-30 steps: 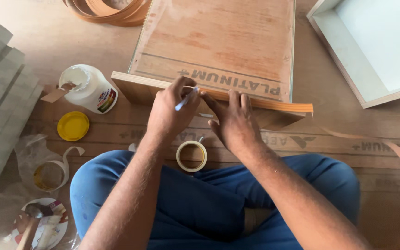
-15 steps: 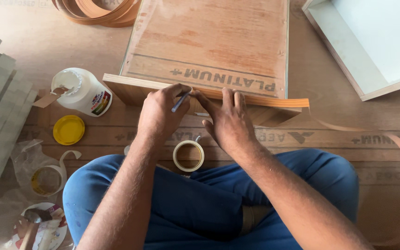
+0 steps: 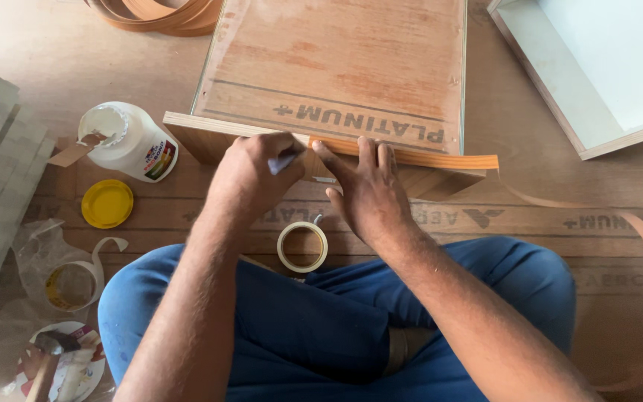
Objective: The person applies glue to the edge of a wooden board using a brush and then presses a flexible wooden edge band onto the glued surface. They smooth the banding along the edge to ensure it adheres properly.
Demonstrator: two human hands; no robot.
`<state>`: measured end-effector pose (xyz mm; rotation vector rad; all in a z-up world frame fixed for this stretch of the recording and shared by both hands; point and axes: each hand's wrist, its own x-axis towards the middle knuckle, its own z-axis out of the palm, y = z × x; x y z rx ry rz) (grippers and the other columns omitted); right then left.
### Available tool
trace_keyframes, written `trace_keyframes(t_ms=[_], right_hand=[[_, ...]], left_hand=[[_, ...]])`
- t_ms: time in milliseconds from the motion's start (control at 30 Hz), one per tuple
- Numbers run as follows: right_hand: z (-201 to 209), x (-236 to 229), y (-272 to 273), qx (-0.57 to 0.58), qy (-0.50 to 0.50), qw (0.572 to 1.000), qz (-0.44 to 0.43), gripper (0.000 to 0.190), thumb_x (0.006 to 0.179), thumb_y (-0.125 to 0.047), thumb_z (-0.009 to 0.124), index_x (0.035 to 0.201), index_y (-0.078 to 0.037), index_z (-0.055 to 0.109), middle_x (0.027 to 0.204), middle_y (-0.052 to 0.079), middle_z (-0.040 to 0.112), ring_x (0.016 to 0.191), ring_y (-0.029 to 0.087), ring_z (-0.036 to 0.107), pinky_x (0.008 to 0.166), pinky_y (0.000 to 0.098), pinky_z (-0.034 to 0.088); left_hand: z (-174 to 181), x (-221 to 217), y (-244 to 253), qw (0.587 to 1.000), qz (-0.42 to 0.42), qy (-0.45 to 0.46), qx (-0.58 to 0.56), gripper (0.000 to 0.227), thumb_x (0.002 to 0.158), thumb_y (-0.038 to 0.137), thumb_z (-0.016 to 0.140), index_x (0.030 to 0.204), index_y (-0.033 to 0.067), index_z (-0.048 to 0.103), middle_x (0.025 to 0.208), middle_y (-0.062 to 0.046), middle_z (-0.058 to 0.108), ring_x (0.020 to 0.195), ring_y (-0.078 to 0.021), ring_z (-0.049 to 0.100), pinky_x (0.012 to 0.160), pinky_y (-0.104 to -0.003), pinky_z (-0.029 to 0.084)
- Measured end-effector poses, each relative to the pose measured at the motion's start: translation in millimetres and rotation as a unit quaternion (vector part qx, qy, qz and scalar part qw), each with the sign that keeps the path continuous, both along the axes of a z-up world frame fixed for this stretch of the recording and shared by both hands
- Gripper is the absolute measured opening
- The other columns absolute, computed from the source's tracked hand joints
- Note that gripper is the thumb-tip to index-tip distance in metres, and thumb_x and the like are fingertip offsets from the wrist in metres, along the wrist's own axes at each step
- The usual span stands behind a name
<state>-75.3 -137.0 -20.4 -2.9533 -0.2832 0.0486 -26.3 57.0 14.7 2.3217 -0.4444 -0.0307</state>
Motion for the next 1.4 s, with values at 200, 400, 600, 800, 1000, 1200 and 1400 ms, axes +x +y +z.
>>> trace_keyframes(t_ms=[200, 400, 600, 800, 1000, 1200, 1400], right_hand=[[3.2, -1.6, 0.8, -0.026, -0.035, 0.999, 0.017, 0.076, 0.089, -0.029, 0.076, 0.155, -0.033, 0.039, 0.13, 0.026, 0.042, 0.116, 0.042, 0.049, 0.097, 0.0571, 0.051], [3.7, -1.7, 0.2, -0.033, -0.054, 0.997, 0.031, 0.08, 0.089, -0.031, 0.076, 0.157, -0.035, 0.035, 0.129, 0.027, 0.041, 0.113, 0.04, 0.05, 0.097, 0.056, 0.051], [2.3, -1.4, 0.0, -0.034, -0.053, 0.998, 0.029, 0.081, 0.089, -0.031, 0.076, 0.157, -0.035, 0.034, 0.13, 0.028, 0.041, 0.115, 0.04, 0.05, 0.096, 0.0558, 0.051], [2.0, -1.5, -2.1, -0.013, -0.056, 0.998, 0.024, 0.073, 0.089, -0.033, 0.076, 0.152, -0.033, 0.039, 0.129, 0.028, 0.044, 0.116, 0.04, 0.051, 0.097, 0.0563, 0.051], [-1.3, 21.5, -53.6, -0.033, -0.102, 0.994, 0.035, 0.048, 0.094, 0.007, 0.058, 0.135, -0.015, 0.067, 0.12, 0.011, 0.07, 0.112, 0.027, 0.065, 0.107, 0.0425, 0.051], [48.7, 13.9, -119.5, -0.039, -0.145, 0.986, 0.065, 0.031, 0.092, 0.005, 0.063, 0.11, -0.015, 0.078, 0.117, 0.005, 0.075, 0.113, 0.025, 0.065, 0.108, 0.0439, 0.049], [96.0, -2.8, -191.8, 0.031, -0.172, 0.985, 0.008, 0.021, 0.101, -0.01, 0.073, 0.122, -0.01, 0.072, 0.133, 0.01, 0.068, 0.132, 0.031, 0.06, 0.112, 0.0426, 0.05]], left_hand=[[0.6, -5.7, -5.3, 0.998, 0.044, -0.009, -0.047, 0.022, 0.084, 0.02, 0.074, 0.105, 0.0128, 0.076, 0.092, -0.015, 0.076, 0.086, -0.0346, 0.074, 0.074, -0.044, 0.06], [-4.7, -1.4, -8.2, 0.998, 0.045, -0.018, -0.044, 0.019, 0.092, 0.021, 0.071, 0.109, 0.0138, 0.076, 0.096, -0.014, 0.077, 0.09, -0.0335, 0.074, 0.077, -0.044, 0.059], [-2.8, -2.2, -10.4, 0.999, 0.047, -0.014, -0.003, 0.021, 0.092, 0.025, 0.069, 0.109, 0.0161, 0.077, 0.095, -0.013, 0.077, 0.087, -0.034, 0.074, 0.075, -0.045, 0.059], [19.1, -5.8, -1.9, 0.99, 0.052, 0.092, 0.091, 0.021, 0.088, 0.033, 0.072, 0.1, 0.0171, 0.078, 0.091, -0.011, 0.078, 0.086, -0.0323, 0.075, 0.079, -0.043, 0.06], [-5.5, -19.3, 9.9, 0.99, 0.03, 0.126, 0.051, 0.019, 0.087, 0.028, 0.07, 0.103, 0.0223, 0.078, 0.095, -0.012, 0.078, 0.089, -0.0327, 0.073, 0.078, -0.044, 0.059], [-46.9, -25.6, -16.6, 0.924, -0.114, 0.223, 0.291, 0.021, 0.091, 0.026, 0.071, 0.109, 0.0166, 0.078, 0.104, -0.013, 0.076, 0.103, -0.0299, 0.073, 0.089, -0.043, 0.059], [-101.8, -16.3, -38.1, 0.923, -0.084, 0.181, 0.329, 0.023, 0.096, 0.016, 0.061, 0.113, 0.0139, 0.076, 0.121, -0.013, 0.073, 0.116, -0.0303, 0.068, 0.092, -0.044, 0.058]])
